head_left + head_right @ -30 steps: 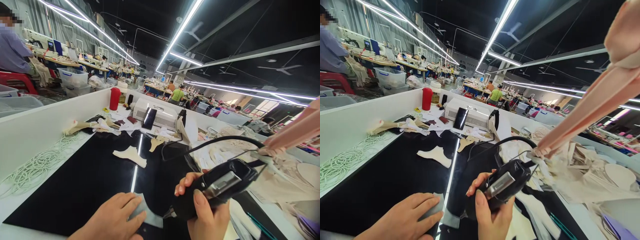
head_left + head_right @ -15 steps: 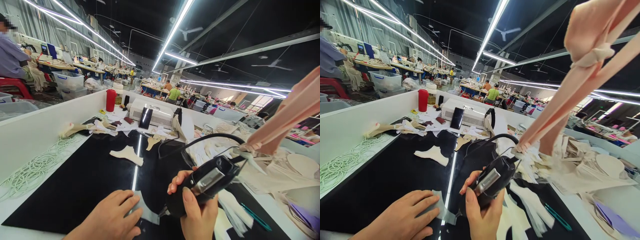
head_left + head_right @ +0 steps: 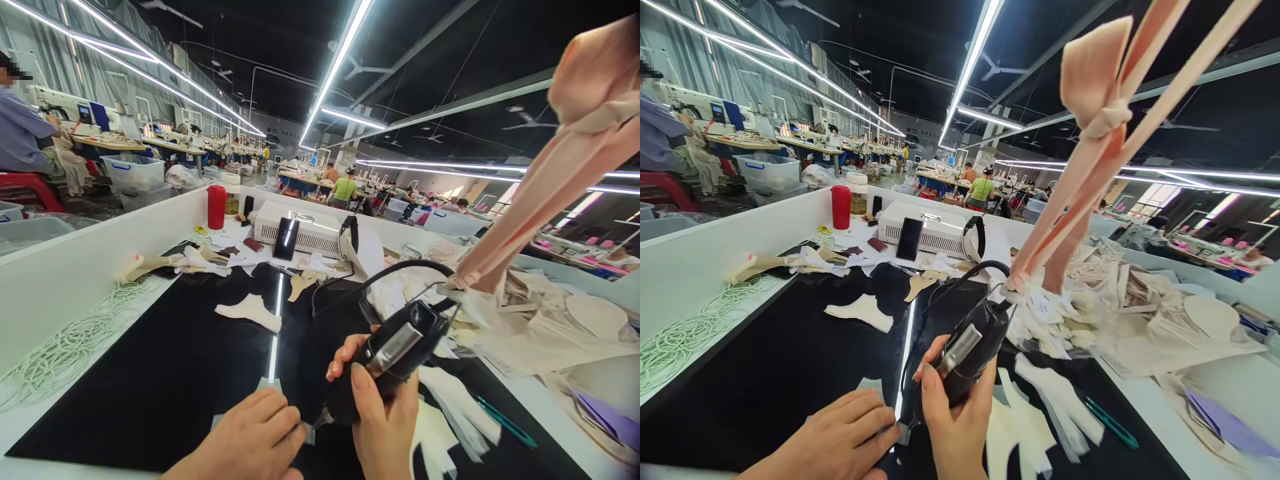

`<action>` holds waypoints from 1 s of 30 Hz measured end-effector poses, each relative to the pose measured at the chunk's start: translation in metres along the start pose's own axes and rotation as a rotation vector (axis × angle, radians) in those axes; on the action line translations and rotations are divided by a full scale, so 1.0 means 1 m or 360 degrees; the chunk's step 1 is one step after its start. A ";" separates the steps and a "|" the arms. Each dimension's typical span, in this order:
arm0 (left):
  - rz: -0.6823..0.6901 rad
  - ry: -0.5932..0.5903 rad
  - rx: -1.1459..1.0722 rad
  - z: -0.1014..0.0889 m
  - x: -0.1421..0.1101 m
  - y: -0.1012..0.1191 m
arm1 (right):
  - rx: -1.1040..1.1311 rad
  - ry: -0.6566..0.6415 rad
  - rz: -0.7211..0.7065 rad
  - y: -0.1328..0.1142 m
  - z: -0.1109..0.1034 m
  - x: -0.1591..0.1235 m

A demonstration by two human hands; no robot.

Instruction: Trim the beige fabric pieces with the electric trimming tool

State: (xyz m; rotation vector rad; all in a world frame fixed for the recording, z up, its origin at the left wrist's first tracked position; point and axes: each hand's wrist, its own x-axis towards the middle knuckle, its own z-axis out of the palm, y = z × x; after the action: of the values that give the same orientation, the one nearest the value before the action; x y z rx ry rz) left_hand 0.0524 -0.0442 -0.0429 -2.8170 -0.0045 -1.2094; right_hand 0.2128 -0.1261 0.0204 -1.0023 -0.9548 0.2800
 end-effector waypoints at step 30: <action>0.0038 0.0071 0.0090 0.011 -0.004 0.000 | 0.0130 0.0212 0.0194 -0.009 0.009 -0.012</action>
State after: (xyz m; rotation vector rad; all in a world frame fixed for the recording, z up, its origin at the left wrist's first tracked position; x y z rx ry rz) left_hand 0.0580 -0.0428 -0.0531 -2.7337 -0.0020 -1.2461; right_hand 0.1969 -0.1331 0.0231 -0.9930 -0.7571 0.3469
